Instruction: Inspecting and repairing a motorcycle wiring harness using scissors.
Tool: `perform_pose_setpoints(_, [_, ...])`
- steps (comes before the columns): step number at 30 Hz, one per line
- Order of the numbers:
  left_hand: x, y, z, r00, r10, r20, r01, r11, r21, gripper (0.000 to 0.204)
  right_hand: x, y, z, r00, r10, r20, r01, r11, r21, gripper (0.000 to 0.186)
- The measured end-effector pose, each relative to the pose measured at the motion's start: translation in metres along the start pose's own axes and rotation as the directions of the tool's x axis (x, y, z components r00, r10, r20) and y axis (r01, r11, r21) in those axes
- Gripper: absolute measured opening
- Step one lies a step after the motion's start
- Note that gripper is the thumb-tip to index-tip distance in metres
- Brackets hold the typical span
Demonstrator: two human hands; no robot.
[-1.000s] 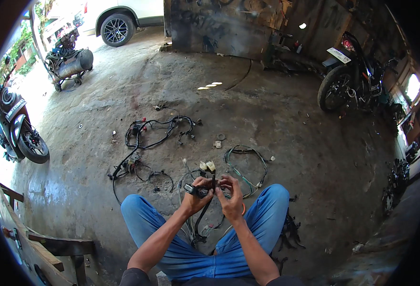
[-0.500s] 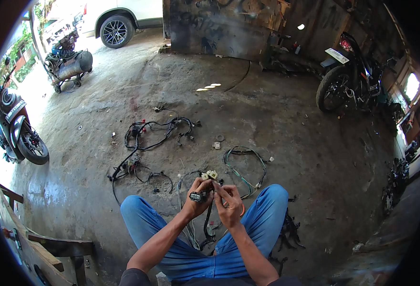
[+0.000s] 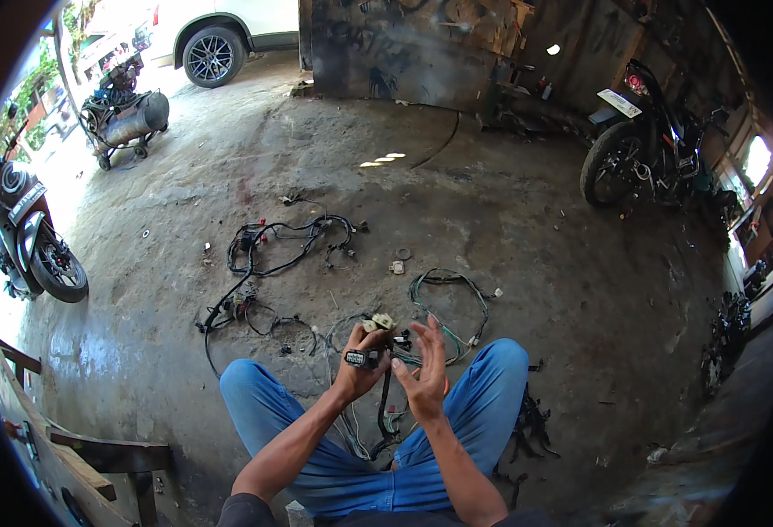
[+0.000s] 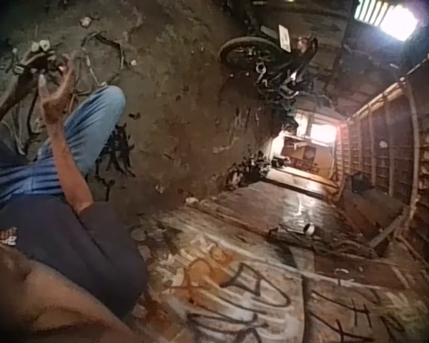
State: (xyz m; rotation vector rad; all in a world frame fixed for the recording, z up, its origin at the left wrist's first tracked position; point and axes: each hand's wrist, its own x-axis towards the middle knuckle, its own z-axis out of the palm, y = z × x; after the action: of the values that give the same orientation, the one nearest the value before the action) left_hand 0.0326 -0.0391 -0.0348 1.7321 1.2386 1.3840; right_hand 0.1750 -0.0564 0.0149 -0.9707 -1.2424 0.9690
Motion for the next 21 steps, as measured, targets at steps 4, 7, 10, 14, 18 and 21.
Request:
perform_pose_setpoints(4, [0.005, 0.005, -0.009, 0.982, -0.155, 0.104, 0.166, 0.98, -0.114, 0.06, 0.006, 0.005, -0.009, 0.991, -0.086, 0.102, 0.115, 0.934, -0.338, 0.054])
perform_pose_setpoints(7, [-0.004, -0.026, -0.007, 0.981, -0.094, 0.172, 0.093, 0.996, 0.012, 0.065, 0.018, 0.007, 0.005, 0.988, -0.097, 0.123, 0.145, 0.858, -0.493, 0.042])
perform_pose_setpoints(10, [-0.005, -0.018, 0.0, 0.96, -0.148, 0.239, 0.181, 0.976, -0.124, 0.071, 0.034, 0.031, 0.004, 0.995, -0.013, 0.102, 0.051, 0.923, -0.382, 0.029])
perform_pose_setpoints(14, [0.006, -0.007, -0.008, 0.942, -0.289, 0.17, 0.335, 0.817, -0.469, 0.068, 0.055, 0.031, -0.009, 0.949, 0.304, -0.078, -0.309, 0.949, -0.063, 0.018])
perform_pose_setpoints(18, [0.017, -0.006, -0.015, 0.901, -0.403, 0.163, 0.412, 0.674, -0.613, 0.062, 0.052, 0.055, -0.018, 0.893, 0.444, -0.075, -0.421, 0.883, 0.207, 0.014])
perform_pose_setpoints(21, [0.018, -0.012, -0.015, 0.912, -0.395, 0.111, 0.37, 0.674, -0.64, 0.059, 0.046, 0.055, -0.017, 0.888, 0.449, -0.102, -0.401, 0.864, 0.305, 0.013])
